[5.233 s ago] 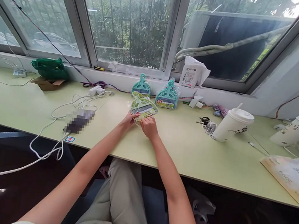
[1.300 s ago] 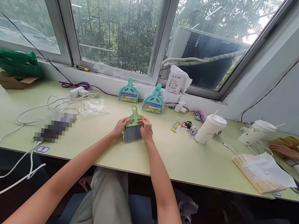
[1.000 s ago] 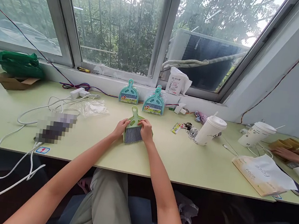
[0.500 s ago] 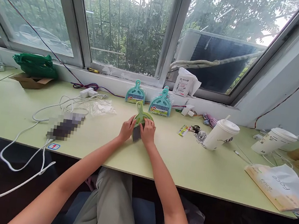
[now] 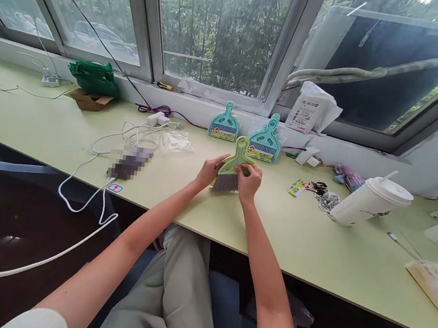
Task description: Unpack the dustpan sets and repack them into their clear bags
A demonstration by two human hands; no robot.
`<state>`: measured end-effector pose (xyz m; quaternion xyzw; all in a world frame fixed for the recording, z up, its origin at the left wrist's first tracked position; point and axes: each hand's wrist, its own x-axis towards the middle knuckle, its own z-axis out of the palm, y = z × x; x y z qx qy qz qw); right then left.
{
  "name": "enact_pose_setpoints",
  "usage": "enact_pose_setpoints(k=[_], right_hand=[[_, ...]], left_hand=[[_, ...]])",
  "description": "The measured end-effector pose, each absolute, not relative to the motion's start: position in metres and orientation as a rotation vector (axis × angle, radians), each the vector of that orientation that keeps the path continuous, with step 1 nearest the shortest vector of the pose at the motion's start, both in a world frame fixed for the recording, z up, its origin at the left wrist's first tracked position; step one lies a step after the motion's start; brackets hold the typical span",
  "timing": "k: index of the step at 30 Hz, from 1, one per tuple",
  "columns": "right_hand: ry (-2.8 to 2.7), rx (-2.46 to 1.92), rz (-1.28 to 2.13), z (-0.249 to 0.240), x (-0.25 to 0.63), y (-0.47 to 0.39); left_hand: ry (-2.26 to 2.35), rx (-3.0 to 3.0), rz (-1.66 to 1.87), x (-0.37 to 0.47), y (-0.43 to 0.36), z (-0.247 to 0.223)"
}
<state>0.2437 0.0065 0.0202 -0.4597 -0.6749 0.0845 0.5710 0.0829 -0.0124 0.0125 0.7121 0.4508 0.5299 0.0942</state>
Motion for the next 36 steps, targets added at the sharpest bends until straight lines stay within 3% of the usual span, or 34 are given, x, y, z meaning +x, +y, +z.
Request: enact_pose_setpoints(k=[8, 13, 16, 19, 23, 36], right_hand=[[-1.512, -1.210, 0.154, 0.032, 0.229, -0.016], [-1.604, -1.316, 0.003, 0.038, 0.246, -0.010], [-1.701, -1.564, 0.007, 0.030, 0.268, 0.011], [-1.788, -1.879, -0.026, 0.012, 0.291, 0.032], [-1.836, -2.101, -0.112, -0.007, 0.308, 0.044], [-1.894, -2.054, 0.056, 0.001, 0.302, 0.045]], left_hand=[[1.831, 2.232, 1.406, 0.067, -0.021, 0.021], [2.315, 1.794, 1.380, 0.034, -0.015, 0.035], [2.478, 1.512, 1.169, 0.015, -0.009, 0.028], [2.520, 1.417, 0.878, 0.008, -0.005, 0.017], [2.559, 1.479, 0.771, 0.010, -0.002, 0.009], [2.418, 1.631, 0.780, 0.023, -0.001, 0.006]])
